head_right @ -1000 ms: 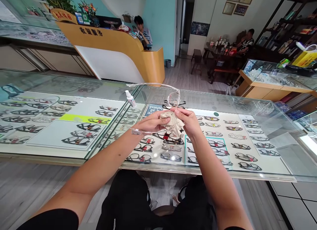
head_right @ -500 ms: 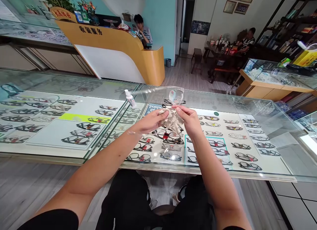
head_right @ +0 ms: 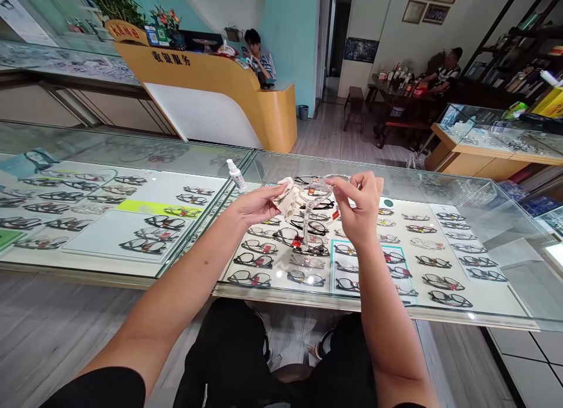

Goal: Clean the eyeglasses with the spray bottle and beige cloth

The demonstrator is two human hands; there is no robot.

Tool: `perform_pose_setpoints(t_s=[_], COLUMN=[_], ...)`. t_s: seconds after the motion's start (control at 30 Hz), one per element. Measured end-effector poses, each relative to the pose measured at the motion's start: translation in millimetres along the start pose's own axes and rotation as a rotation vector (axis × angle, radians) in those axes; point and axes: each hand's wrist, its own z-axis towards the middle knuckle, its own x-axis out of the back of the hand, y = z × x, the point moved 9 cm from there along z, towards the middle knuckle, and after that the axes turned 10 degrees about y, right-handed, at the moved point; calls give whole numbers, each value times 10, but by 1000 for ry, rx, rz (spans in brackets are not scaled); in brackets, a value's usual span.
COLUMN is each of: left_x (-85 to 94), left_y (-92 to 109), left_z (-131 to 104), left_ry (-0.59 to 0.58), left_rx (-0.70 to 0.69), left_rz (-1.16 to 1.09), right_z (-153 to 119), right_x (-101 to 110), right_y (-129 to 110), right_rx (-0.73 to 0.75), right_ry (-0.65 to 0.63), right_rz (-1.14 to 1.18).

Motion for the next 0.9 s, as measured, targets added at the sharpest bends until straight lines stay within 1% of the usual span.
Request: perform_pose_setpoints(t_s=[0.13,0.23,0.4,0.53,0.67,0.73,0.77,0.83,0.9], left_x=[-18,-61,-189,-277,-374,-427,-445,-463,-475], left_y=[-93,-115,-186,-290,-401,-384,-352,-264,-193], left_z=[-14,-72,-237,-339,-404,-416,-416,-415,-430], left_ry=[-45,-87,-217,-312,-377,-388,-380,-353,-343], left_rx=[73,99,140,154,167,116,73,-28,-102], left_rz=[72,98,212,319,392,383,373,353,345], right_z=[-36,-94,-198,-246,-263,-243,-219,-156,-123], right_x=[-97,-168,-223,-242,-241,-213,-185,-101,-62], right_y=[-47,-95,-245,-340,-417,-424,-407,-328,-186], right_rx=[119,194,314,382,423,392,346,189,-45], right_ry=[-87,-158,-245,-274,-251,-216,-191,-119,-82], right_rz=[-86,-115,-172,-250,-279,-261,-236,-136,44])
